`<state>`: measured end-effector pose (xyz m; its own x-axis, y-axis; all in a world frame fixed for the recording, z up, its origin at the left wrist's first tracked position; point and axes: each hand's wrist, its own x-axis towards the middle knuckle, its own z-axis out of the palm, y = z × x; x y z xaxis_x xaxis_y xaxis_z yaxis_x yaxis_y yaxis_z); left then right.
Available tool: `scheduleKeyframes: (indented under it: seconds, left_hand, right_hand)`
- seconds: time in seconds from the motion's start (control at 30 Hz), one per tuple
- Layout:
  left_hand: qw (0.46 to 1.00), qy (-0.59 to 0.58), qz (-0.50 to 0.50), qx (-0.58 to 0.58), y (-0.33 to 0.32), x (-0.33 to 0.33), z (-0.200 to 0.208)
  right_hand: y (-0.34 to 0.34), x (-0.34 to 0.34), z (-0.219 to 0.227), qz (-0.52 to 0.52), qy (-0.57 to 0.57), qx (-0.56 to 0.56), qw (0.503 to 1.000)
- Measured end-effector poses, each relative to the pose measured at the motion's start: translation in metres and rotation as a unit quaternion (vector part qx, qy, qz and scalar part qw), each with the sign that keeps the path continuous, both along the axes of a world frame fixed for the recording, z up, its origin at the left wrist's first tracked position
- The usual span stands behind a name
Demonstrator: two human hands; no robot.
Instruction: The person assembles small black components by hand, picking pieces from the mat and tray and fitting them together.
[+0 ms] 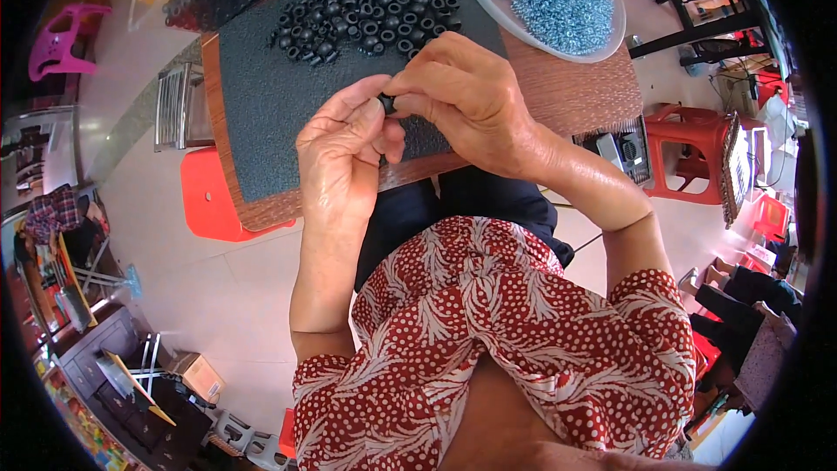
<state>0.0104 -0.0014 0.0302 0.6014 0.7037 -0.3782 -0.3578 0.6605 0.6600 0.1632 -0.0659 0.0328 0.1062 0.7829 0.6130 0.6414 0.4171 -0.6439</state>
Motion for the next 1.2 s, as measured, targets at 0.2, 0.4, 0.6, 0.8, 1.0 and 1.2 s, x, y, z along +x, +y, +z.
scheduleKeyframes:
  seconds: [0.2, 0.4, 0.6, 0.8, 1.0, 1.2]
  left_hand:
    - [0.999, -0.004, -0.026, 0.035, -0.001, -0.004, 0.001]
    - [1.0, -0.021, 0.001, 0.022, 0.001, -0.008, -0.007]
    - [0.99, 0.015, 0.066, 0.12, -0.001, -0.008, -0.012]
    - [0.993, -0.007, 0.07, 0.093, 0.0, -0.016, -0.013]
    - [0.987, 0.025, 0.072, 0.142, 0.0, -0.022, -0.022]
    - [0.984, -0.009, 0.077, 0.161, 0.001, -0.023, -0.026]
  right_hand:
    - [0.005, -0.007, 0.002, -0.022, 0.041, -0.066, 0.997]
    - [0.011, -0.011, 0.003, -0.022, 0.028, -0.078, 0.996]
    - [0.008, -0.014, 0.0, -0.012, -0.064, 0.008, 0.998]
    - [0.008, -0.012, -0.002, -0.015, -0.124, 0.019, 0.992]
    - [0.038, 0.005, -0.017, -0.085, -0.206, 0.016, 0.975]
    - [0.061, 0.003, -0.022, -0.088, -0.408, 0.0, 0.909]
